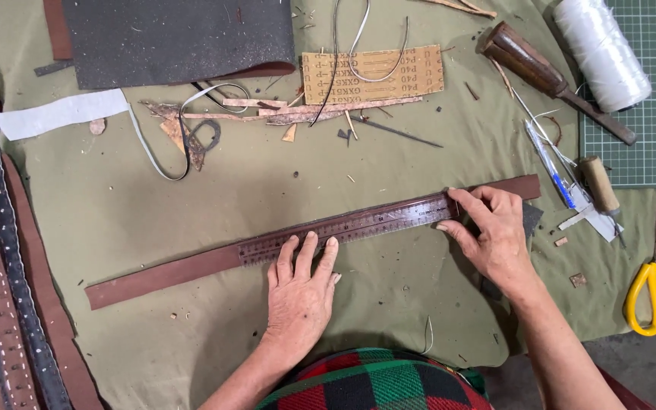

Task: Measuring and marking a leather strap with a ruler and pen for precise crafting.

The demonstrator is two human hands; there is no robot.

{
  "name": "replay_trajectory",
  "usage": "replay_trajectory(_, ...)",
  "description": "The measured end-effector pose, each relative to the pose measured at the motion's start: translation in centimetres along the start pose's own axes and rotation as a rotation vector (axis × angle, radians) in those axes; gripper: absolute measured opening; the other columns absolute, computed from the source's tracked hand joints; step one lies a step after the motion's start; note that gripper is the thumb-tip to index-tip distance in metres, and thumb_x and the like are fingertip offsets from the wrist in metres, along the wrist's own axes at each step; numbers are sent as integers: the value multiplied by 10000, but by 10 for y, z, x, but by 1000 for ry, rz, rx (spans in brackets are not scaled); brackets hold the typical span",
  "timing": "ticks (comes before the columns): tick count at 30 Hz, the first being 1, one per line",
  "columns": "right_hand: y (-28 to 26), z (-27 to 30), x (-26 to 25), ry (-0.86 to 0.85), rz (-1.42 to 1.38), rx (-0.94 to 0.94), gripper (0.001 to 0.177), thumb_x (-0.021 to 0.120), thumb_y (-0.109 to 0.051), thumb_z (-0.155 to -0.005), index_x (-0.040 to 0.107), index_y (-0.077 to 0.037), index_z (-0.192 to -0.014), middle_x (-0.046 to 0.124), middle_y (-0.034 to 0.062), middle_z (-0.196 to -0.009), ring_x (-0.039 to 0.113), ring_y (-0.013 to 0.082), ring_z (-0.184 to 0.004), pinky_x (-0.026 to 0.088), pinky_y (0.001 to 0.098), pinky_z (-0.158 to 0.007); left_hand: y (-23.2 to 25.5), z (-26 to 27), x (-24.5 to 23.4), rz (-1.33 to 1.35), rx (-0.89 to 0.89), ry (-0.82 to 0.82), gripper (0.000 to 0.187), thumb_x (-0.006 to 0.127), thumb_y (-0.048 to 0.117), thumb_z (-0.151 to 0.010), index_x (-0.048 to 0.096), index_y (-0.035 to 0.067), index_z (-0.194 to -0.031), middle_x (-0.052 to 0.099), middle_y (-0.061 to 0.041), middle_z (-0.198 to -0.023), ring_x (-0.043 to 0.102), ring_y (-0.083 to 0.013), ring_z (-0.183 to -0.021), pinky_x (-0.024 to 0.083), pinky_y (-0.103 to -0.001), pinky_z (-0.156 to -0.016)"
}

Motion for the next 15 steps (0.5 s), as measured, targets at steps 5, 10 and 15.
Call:
replay_trajectory(5, 3, -2, 1, -24, -30, 54, 510, 785, -378, -908, 685, -193, -1372, 552, 104, -1150, 442, 321, -1060, 438, 447, -944, 0, 0, -1, -15, 2, 5, 548, 678, 357, -956, 551, 222, -1471, 520, -95, -1480, 441, -369, -1362, 452, -518, -989)
replay_trajectory(10, -2, -3, -2, 34, -1, -6, 495, 796, -374, -909, 700, -162, -1345, 568, 95, -1131, 476, 301, -1045, 407, 433, -958, 1, -2, -5, -19, 18, 6, 552, 687, 358, -949, 561, 206, -1464, 528, -98, -1470, 445, -369, -1349, 453, -517, -972)
replay_trajectory(15, 19, -3, -26, 95, -7, 62, 388, 763, -224, -967, 689, -69, -1314, 641, 156, -1196, 562, 339, -1101, 442, 443, -1003, 2, -4, -5, -68, 30, 26, 564, 695, 380, -931, 569, 226, -1459, 542, -84, -1464, 458, -357, -1339, 458, -517, -958)
Point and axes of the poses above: each hand's wrist, its own z-axis away from the middle knuckle, its own x-axis out of the palm, y = z × x, the point moved 6 cm from there along -z, towards the middle knuckle
